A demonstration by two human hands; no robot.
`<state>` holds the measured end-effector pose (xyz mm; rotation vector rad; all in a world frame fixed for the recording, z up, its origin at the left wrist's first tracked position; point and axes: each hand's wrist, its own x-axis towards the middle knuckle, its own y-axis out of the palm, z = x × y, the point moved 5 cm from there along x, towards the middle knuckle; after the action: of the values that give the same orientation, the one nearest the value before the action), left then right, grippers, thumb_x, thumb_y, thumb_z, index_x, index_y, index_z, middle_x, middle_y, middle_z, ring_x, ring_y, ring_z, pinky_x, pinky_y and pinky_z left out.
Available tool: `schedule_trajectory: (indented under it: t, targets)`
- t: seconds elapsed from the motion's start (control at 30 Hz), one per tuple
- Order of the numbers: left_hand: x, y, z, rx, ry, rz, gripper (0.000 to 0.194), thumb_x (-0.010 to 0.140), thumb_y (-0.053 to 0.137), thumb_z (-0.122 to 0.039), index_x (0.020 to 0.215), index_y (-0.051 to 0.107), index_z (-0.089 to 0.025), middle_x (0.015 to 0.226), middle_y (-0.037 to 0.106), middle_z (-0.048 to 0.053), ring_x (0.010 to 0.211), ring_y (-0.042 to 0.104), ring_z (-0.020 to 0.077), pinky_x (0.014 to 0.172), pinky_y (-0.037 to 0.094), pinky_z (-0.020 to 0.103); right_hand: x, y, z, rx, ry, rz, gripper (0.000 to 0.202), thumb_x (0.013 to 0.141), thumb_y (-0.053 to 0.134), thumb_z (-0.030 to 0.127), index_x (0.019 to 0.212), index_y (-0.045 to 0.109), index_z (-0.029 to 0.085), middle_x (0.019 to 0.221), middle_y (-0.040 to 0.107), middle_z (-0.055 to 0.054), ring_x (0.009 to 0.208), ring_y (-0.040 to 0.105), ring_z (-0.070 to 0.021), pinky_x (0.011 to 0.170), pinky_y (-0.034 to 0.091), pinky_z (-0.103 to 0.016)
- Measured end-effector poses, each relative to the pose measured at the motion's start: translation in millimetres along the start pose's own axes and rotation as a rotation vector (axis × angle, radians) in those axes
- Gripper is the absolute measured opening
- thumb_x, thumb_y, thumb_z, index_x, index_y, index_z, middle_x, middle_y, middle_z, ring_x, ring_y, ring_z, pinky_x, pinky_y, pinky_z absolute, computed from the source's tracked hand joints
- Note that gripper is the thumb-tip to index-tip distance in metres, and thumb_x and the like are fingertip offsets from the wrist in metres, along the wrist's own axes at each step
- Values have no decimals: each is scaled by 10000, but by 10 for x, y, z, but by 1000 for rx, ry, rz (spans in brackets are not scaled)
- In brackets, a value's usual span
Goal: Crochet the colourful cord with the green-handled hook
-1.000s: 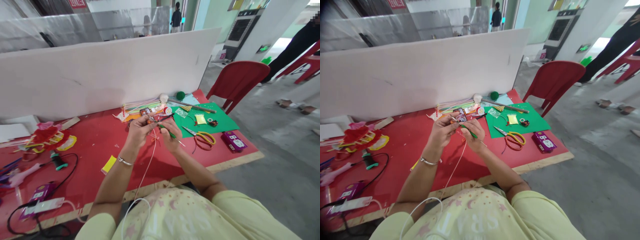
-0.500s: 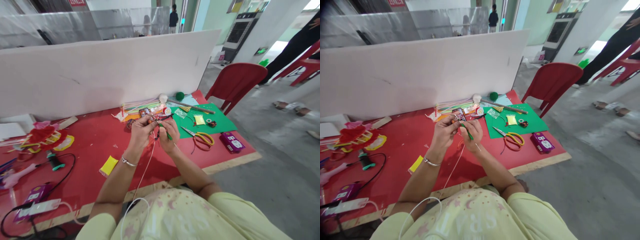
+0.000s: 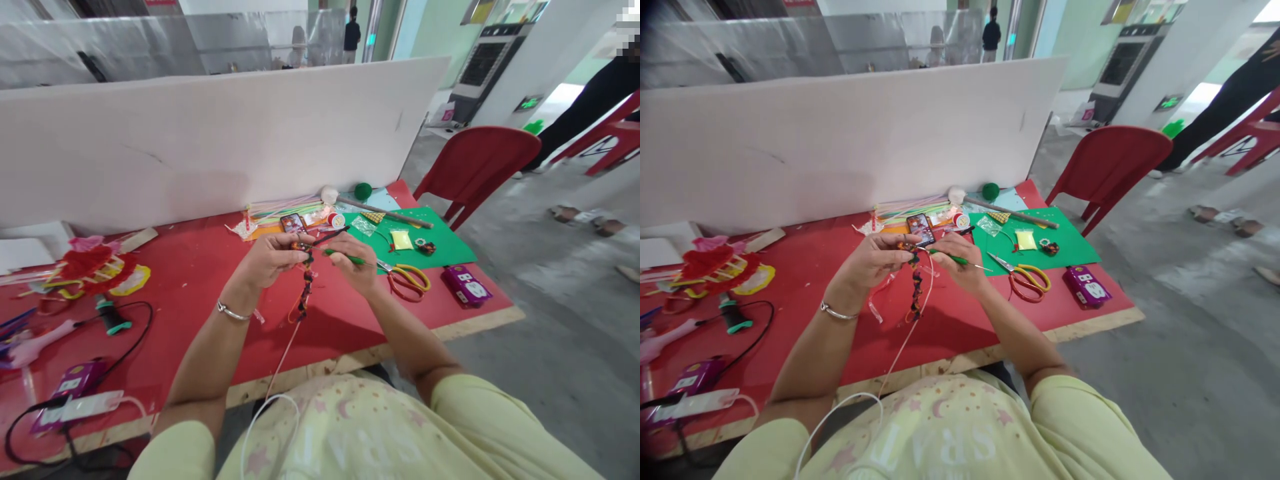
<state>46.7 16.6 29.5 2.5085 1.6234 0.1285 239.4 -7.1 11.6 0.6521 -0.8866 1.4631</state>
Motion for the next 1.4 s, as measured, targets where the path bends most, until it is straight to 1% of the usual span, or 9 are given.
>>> schedule_trajectory:
  t: [0.43,0.63,0.73,0.83,0.9,1.03,1.13,1.23,1.4]
  targets:
    - [-26,-23,-116,157,-80,80,354,591,889,-220,932,860,-130,524,564,-2,428,382,61,455,215,241,203,-202,89,-42,-81,250,200,935,746,426,1026,837,272,874,811,-60,808,735,-194,789,602,-379]
    - [-9,39,-112,199,-96,157,323,593,879,-205,908,871,-137,571,646,36,446,418,74,446,232,239,291,-285,84,121,59,336,166,928,752,389,898,830,245,798,787,-37,759,711,-174,764,588,-363]
    - [35,133,-30,176,5,86,357,612,897,-219,962,869,-157,640,691,39,554,555,124,530,407,253,136,-128,-77,320,366,211,338,933,719,481,755,775,200,668,713,-21,613,631,-139,589,538,-291]
    - [72,195,42,216,267,-167,349,660,878,-228,1006,859,-179,858,777,61,767,664,183,739,532,308,-152,124,-270,557,737,-180,421,878,728,601,761,722,196,625,670,10,502,567,-107,440,443,-225]
    - [58,235,95,381,406,-363,231,761,804,-227,983,850,-183,922,784,57,788,656,180,757,525,303,-306,279,-304,609,823,-451,429,845,751,618,794,710,194,643,659,19,503,548,-93,422,415,-205]
    - [25,292,198,511,450,-588,294,796,772,-213,1085,825,-210,916,775,32,758,635,164,745,513,281,-372,510,-252,626,830,-641,460,845,731,636,801,702,179,675,647,13,524,527,-79,452,409,-204]
    - [37,300,236,382,400,-585,290,770,797,-239,1058,824,-209,929,775,33,772,646,167,725,518,280,-349,560,-229,622,814,-688,490,859,694,666,795,694,180,663,631,13,532,514,-81,463,395,-209]
    - [66,277,242,118,333,-481,302,708,847,-271,1003,835,-204,831,737,15,646,591,127,598,465,254,-350,563,-251,630,789,-668,500,852,689,686,818,711,187,671,653,6,546,533,-89,478,407,-213]
    - [51,159,180,-117,135,-227,359,560,910,-204,913,858,-169,598,595,-26,455,353,33,450,241,211,-354,431,-311,554,697,-462,462,850,709,674,818,754,215,662,674,1,551,560,-116,495,437,-240]
